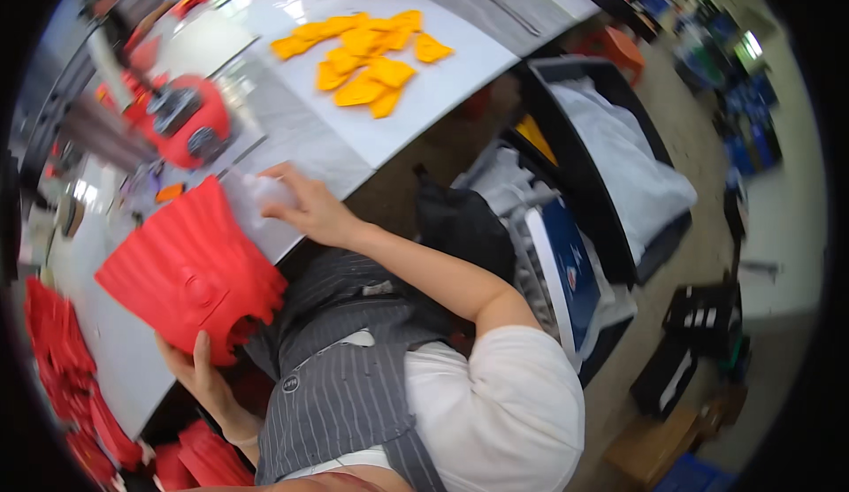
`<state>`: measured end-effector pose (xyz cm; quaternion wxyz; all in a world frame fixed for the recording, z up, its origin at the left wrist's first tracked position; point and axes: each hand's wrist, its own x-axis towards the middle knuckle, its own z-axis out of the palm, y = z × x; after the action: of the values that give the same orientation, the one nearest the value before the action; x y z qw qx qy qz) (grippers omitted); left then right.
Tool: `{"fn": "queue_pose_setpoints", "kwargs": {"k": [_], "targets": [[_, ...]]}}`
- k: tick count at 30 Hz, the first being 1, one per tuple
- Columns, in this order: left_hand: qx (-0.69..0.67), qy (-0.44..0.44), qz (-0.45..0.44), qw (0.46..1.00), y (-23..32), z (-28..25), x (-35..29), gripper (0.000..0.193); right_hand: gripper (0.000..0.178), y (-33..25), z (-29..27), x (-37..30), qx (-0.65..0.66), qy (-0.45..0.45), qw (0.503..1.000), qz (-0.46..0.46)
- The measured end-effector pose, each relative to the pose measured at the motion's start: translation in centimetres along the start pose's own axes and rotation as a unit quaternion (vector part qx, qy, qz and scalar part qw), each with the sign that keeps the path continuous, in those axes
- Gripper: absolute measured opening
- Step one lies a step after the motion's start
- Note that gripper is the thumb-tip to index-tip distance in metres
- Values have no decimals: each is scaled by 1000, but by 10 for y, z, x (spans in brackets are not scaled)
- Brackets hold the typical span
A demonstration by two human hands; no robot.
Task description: The person glues yellow emblems onto red fabric pieces and presses them onto a mold using a manual press machine. The person also handles items from a nearby storage box and gathers additional fabric pieces to assemble and press.
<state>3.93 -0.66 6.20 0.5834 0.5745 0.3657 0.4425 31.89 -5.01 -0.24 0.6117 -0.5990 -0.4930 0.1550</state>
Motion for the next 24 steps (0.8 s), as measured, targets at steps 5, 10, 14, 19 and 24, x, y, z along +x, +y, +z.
{"fn": "queue_pose_setpoints", "kwargs": {"k": [5, 10, 14, 19, 24], "targets": [[-225, -63, -138, 962, 1, -32, 14, 58, 27, -40, 31, -16, 150, 46, 983, 100], [-250, -64, -117, 959, -1, -62, 6, 59, 43, -78, 67, -30, 305, 33, 944, 123], [-287, -51, -138, 947, 0, -80, 2, 59, 49, -97, 90, -30, 292, -6, 947, 136], [-321, -36, -147, 935, -8, -91, -6, 58, 49, -120, 113, -27, 156, -85, 982, 65], [-332, -37, -155, 930, -8, -96, -6, 57, 43, -124, 124, -25, 106, -118, 986, 44]]}}
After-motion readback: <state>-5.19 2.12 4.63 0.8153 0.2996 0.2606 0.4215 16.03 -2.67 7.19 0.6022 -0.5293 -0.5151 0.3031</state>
